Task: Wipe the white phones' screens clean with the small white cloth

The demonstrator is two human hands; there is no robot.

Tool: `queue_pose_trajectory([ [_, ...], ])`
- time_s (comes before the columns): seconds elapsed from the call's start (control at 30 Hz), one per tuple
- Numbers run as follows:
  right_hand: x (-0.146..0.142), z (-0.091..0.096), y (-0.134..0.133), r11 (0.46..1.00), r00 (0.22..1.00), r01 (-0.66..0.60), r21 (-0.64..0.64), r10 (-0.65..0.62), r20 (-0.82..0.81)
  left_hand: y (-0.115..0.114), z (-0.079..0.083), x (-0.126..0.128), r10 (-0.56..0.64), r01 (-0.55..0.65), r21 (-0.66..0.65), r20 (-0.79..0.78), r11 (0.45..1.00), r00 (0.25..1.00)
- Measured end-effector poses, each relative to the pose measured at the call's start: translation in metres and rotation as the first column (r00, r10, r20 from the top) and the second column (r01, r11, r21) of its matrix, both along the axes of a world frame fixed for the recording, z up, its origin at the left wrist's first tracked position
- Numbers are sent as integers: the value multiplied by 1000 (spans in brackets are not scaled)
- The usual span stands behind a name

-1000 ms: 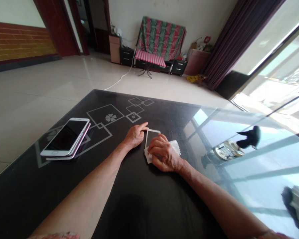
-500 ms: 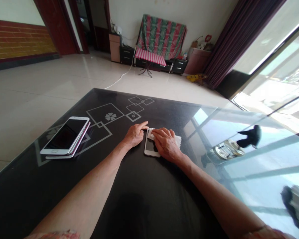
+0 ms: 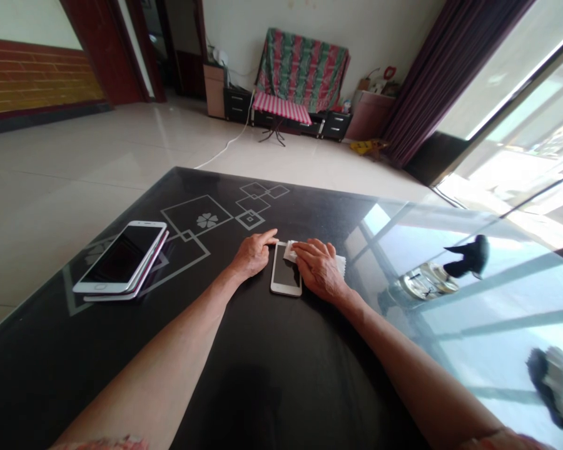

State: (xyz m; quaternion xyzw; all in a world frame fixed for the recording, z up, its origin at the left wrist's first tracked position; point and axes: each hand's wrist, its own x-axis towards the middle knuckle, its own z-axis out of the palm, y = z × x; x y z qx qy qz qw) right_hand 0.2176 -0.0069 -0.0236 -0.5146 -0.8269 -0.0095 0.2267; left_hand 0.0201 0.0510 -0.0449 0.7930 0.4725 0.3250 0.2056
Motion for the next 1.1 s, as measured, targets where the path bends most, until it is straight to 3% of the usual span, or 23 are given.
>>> queue_pose_trajectory([
  [0.27, -21, 3, -13, 983, 983, -182, -32, 182, -20, 1, -2, 0, 0, 0, 2, 15, 1000, 1000],
  [0.5, 5, -4, -1, 993, 984, -57, 101, 73, -165, 0, 0, 0, 2, -1, -22, 16, 1000, 1000],
  [0.6, 7, -4, -1, 990, 979, -63, 128, 86, -185, 0, 0, 0, 3, -3, -25, 16, 1000, 1000],
  [0.9, -23, 6, -20, 944, 941, -331, 0, 330, -71, 0, -2, 1, -10, 9, 5, 32, 1000, 999],
  [1.1, -6, 1, -9, 963, 948, -249, 99, 263, -180, 1, -1, 0, -5, 5, -3, 18, 1000, 1000],
])
